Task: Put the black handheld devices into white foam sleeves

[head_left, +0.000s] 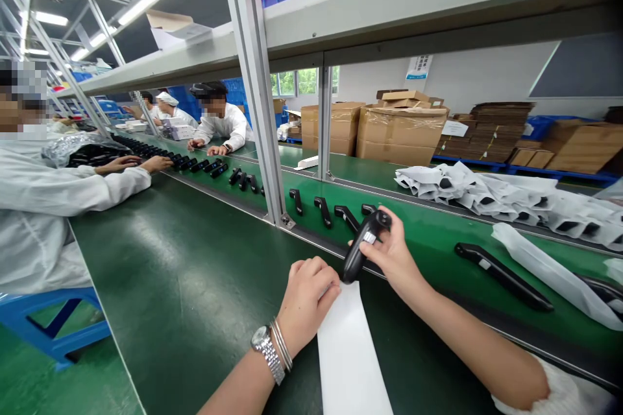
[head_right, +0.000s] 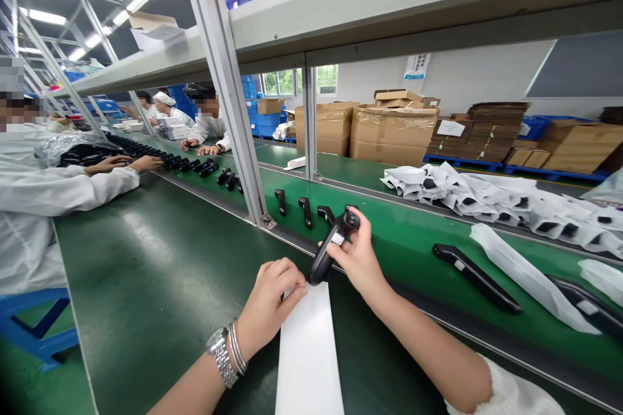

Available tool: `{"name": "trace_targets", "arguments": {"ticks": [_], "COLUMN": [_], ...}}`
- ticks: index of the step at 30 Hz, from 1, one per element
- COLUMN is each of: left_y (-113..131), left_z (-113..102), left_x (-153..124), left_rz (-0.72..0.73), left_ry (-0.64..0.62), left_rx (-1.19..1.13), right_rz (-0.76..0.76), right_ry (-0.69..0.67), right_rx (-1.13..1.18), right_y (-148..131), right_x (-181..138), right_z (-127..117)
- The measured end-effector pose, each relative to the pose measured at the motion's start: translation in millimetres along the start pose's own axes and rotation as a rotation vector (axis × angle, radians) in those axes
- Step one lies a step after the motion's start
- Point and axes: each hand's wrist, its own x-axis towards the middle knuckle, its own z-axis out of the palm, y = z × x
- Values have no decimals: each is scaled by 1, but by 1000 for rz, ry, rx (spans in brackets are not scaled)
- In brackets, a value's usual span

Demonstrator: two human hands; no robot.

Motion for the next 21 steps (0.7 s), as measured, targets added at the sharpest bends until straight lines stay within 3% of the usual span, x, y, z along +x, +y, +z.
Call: {"name": "trace_targets", "arguments": {"ticks": [4, 7, 10, 12, 14, 16, 18, 21], "left_y": [4, 4, 0, -4, -9, -15, -19, -22], "left_z": [-1, -1, 0, 0, -2, -4, -6, -7], "left_x": [-3, -6, -5, -3, 0, 1, 1, -1], "left_rz": [-25, -46, -104, -150, -192, -237, -294, -350], "left_ry": [43, 148, 290, 308, 265, 196, 104, -62], "left_rx": [-100, -195, -288, -324, -300, -195, -69, 36], "right_rz": [63, 88, 256, 388, 403, 289, 107, -75], "right_ry": [-123, -259, -501, -554, -394, -121, 100, 277], "right_rx": [-42, -188, -145, -22, 13, -123, -449, -1235], "right_y": [16, 22, 21, 14, 2, -14, -30, -42], "right_x": [-11, -24, -38, -39, -30, -12, 10, 38], "right_z": [15, 24, 35, 37, 27, 1, -37, -93]}}
